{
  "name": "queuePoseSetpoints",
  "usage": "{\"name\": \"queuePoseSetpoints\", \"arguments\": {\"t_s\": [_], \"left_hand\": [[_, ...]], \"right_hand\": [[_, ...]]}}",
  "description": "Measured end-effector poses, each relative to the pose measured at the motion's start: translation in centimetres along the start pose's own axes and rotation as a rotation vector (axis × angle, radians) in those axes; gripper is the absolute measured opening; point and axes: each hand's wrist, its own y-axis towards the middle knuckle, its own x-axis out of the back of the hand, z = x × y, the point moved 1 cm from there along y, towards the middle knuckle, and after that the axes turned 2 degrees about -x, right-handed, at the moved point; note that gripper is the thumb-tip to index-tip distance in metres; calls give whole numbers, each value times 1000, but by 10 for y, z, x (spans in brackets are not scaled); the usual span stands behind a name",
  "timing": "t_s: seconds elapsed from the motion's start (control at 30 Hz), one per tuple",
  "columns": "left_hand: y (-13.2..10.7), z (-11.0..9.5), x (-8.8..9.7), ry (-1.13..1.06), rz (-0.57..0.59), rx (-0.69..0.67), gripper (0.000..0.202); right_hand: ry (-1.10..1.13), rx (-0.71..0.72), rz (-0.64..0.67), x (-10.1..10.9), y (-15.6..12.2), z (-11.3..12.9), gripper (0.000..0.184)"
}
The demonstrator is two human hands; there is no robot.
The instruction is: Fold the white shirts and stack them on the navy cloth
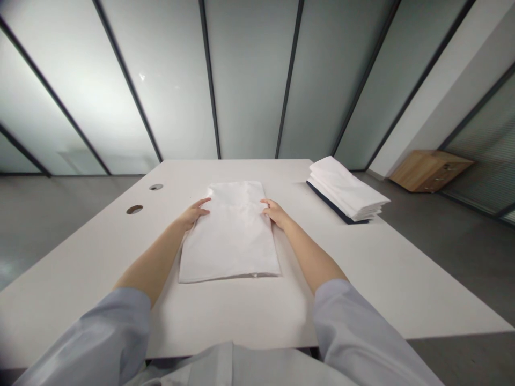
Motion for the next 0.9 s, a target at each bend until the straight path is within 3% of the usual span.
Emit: {"name": "queuePoseSetpoints", "arguments": {"t_s": [0.17, 0.27, 0.43, 0.5, 0.63, 0.77, 0.9], "left_hand": [[4, 0, 6, 52, 29, -2, 73], [6, -1, 8, 167, 42, -3, 57], [13, -7, 8, 652, -97, -80, 21], [13, -12, 7, 875, -149, -202, 17], [6, -27, 7, 1138, -161, -461, 21], [-8, -49, 7, 1104, -2, -411, 32], [-22, -79, 6, 1034, 29, -434, 43]], "right_hand": [[-159, 69, -21, 2, 6, -3, 58], [-382, 134, -64, 3, 7, 0, 48], [-708, 229, -92, 4, 6, 6, 21], [-782, 285, -129, 6, 6, 8, 15], [-715, 417, -139, 10, 4, 13, 16], [-531, 409, -119, 14, -1, 26, 11], [-351, 485, -187, 21, -9, 55, 12]]}}
